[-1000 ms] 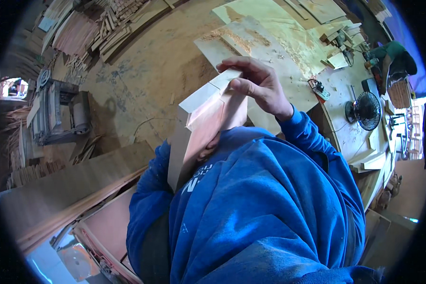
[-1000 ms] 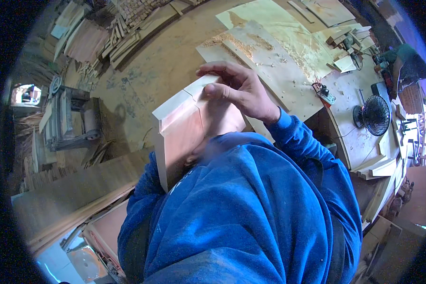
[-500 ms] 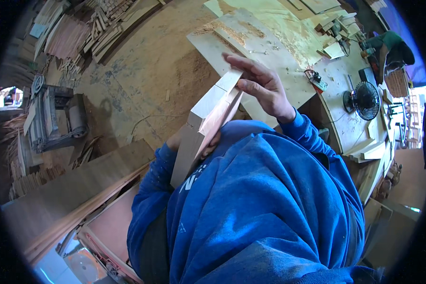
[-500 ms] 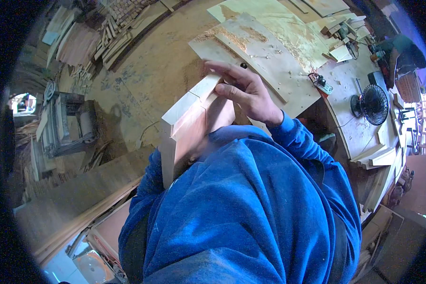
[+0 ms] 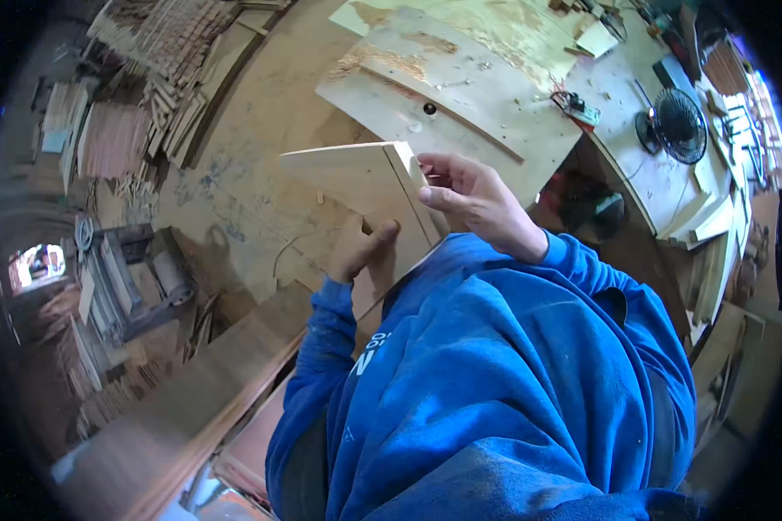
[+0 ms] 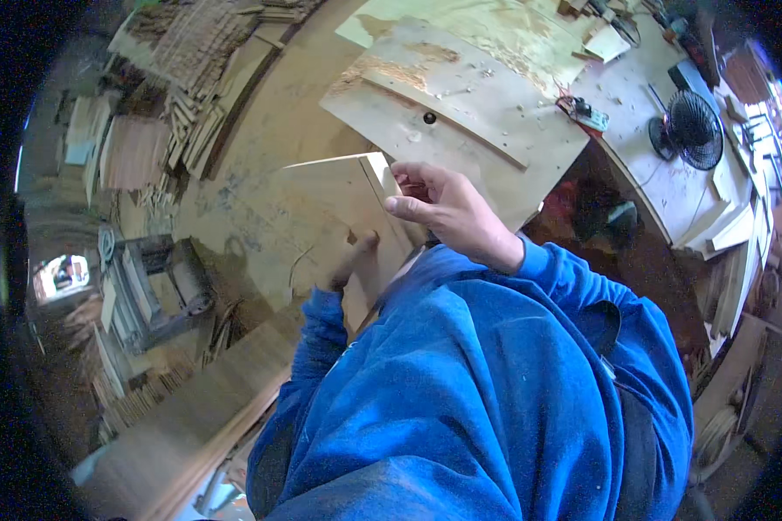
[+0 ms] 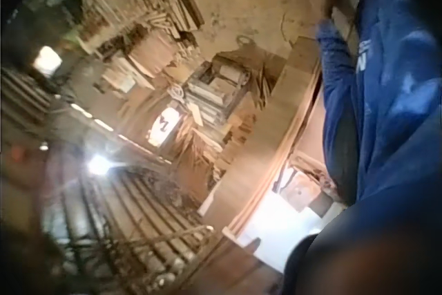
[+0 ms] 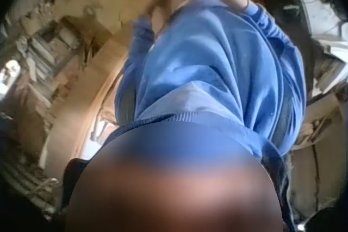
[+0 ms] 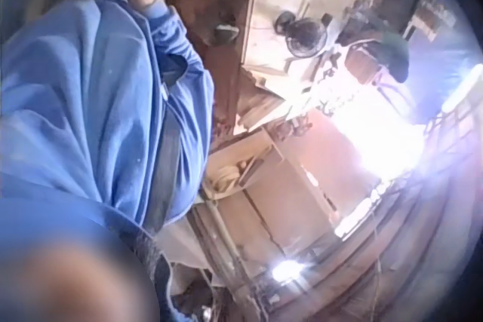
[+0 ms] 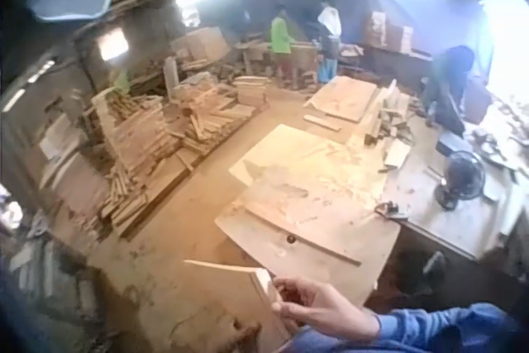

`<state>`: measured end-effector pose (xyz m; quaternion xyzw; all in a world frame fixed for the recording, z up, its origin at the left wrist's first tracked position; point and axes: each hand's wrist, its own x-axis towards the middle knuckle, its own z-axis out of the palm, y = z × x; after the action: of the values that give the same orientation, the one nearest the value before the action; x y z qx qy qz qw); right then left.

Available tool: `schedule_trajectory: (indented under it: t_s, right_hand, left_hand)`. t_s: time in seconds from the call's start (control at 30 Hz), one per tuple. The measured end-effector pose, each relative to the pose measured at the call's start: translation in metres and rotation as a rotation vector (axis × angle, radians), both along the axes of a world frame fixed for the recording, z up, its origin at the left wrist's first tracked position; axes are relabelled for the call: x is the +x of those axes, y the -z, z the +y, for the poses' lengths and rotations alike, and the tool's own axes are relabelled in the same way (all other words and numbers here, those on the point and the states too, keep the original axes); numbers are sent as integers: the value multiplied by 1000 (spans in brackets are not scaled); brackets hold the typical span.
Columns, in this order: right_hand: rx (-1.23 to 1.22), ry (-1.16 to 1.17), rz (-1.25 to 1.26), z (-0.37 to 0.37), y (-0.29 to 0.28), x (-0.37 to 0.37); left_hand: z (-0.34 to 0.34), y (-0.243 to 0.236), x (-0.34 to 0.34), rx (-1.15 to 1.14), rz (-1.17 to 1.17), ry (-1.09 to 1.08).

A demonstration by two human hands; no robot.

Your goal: Routing the edges of wooden furniture components using a router table.

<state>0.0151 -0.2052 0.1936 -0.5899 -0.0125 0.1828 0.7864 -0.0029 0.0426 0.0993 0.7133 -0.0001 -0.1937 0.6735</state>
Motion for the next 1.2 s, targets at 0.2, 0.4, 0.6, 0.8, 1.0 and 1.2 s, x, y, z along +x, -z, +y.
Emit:
schedule_trajectory:
  t_s: [0.2,0.4,0.6,0.8,1.0,1.2]
  right_hand:
    - [-321,-44,123,-31,51,23]
    - [-384,-180,170,-73,107,62]
    - [-710,93,-281,-81,176,96]
    - [-512,-264,-580,-74,220,95]
    - [-617,-222,-671,-58,266,117]
    - [-731,-203,-715,-55,266,135]
  left_hand:
    - [-36,42,2,282,-91,-44]
    - [-83,76,4,385,-23,-137]
    - [-110,143,20,355,288,-214]
    - [-120,170,46,439,388,-216]
    - [-131,173,65,550,402,-250]
    - [-121,169,74,411,569,-339]
